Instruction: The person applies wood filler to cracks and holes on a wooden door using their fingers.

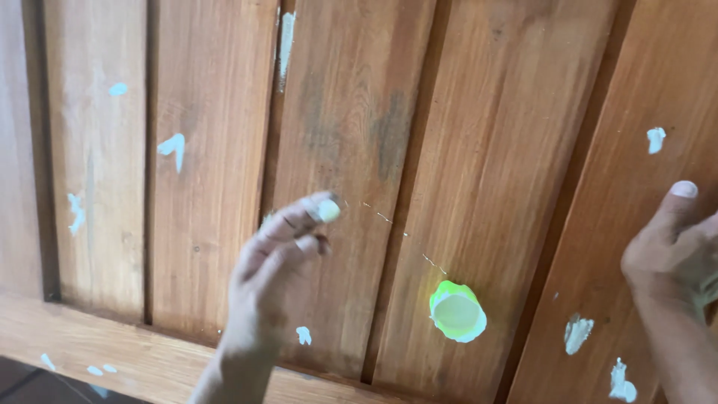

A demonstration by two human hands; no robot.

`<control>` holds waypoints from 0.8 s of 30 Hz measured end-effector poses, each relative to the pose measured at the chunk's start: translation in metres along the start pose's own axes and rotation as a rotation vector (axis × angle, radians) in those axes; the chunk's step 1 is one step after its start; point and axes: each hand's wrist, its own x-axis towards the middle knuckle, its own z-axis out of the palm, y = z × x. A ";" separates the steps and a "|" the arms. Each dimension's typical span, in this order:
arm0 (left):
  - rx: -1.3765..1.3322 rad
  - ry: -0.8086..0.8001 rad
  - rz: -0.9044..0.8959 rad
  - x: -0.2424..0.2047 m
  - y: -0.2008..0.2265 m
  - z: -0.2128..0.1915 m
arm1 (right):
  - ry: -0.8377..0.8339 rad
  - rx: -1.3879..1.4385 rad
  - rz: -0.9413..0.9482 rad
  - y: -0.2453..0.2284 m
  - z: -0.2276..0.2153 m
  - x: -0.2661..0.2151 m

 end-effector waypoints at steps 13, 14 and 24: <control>1.250 0.096 0.536 0.051 -0.008 -0.037 | -0.003 0.251 -0.226 0.007 0.008 0.000; 1.251 0.095 0.536 0.053 -0.008 -0.035 | -0.003 0.251 -0.225 0.007 0.010 0.001; 1.548 0.139 0.617 0.054 -0.018 -0.035 | -0.030 0.127 -0.122 0.013 0.019 0.005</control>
